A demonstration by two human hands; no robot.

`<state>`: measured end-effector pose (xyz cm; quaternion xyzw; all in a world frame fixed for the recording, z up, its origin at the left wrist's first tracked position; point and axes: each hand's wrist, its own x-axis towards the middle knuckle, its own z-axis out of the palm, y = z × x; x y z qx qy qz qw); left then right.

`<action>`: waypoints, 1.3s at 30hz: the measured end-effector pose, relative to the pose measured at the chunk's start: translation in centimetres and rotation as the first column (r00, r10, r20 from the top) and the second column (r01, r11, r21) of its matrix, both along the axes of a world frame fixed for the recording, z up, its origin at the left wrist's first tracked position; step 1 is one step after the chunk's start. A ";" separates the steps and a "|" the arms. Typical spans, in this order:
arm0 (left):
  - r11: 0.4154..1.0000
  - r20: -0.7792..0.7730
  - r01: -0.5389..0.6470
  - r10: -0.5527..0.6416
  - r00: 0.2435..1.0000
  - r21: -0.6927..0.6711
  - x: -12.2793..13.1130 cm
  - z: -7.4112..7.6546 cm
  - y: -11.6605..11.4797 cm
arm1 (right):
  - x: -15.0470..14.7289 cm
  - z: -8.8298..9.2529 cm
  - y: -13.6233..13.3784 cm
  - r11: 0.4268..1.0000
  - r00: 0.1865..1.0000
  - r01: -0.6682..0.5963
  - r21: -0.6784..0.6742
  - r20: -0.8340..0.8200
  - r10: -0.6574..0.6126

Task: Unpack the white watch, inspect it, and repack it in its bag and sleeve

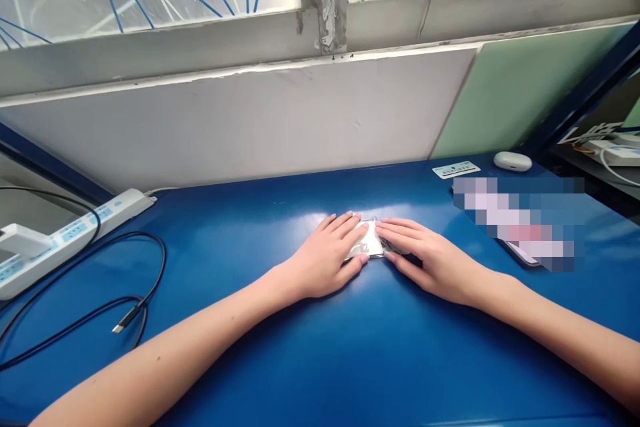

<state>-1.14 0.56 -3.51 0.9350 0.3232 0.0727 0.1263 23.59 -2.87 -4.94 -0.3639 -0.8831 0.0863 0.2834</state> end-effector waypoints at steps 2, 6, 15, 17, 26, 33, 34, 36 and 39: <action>1.000 0.019 -0.001 0.001 1.000 -0.001 0.0 0.0 0.0 | -0.4 0.0 0.0 1.000 1.000 0.012 0.017 0.010 -0.012; 1.000 0.012 0.004 -0.004 1.000 0.012 0.0 0.0 0.0 | -0.8 0.2 0.0 0.998 0.999 0.038 0.042 0.035 -0.040; 0.999 -0.005 0.019 -0.019 1.000 0.037 0.1 0.0 -0.1 | -2.2 0.4 0.6 0.999 0.999 0.043 -0.032 -0.024 -0.043; 0.999 -0.009 0.023 -0.023 1.000 0.047 0.0 -0.1 -0.1 | -2.5 0.0 0.5 0.997 0.997 0.043 -0.056 -0.067 -0.047; 0.999 0.022 0.015 -0.016 1.000 0.047 0.0 -0.5 0.0 | -2.2 -0.9 0.1 0.993 0.995 0.095 -0.063 -0.008 -0.096; 0.999 0.044 -0.004 0.002 0.999 0.034 -0.1 -0.3 0.0 | -2.1 -0.6 0.0 0.980 0.979 0.191 0.062 -0.082 -0.186; 0.999 0.048 -0.003 0.001 0.999 0.036 -0.2 -0.3 0.0 | -2.1 -0.5 0.0 0.978 0.979 0.193 0.075 -0.079 -0.187; 0.999 0.052 0.000 -0.003 0.999 0.042 -0.2 -0.3 0.0 | -2.0 -0.3 -0.2 0.979 0.982 0.183 0.091 -0.064 -0.178; 0.999 0.053 0.004 -0.007 0.999 0.050 -0.2 -0.3 0.0 | -1.9 -0.2 -0.3 0.971 0.978 0.207 0.120 -0.053 -0.202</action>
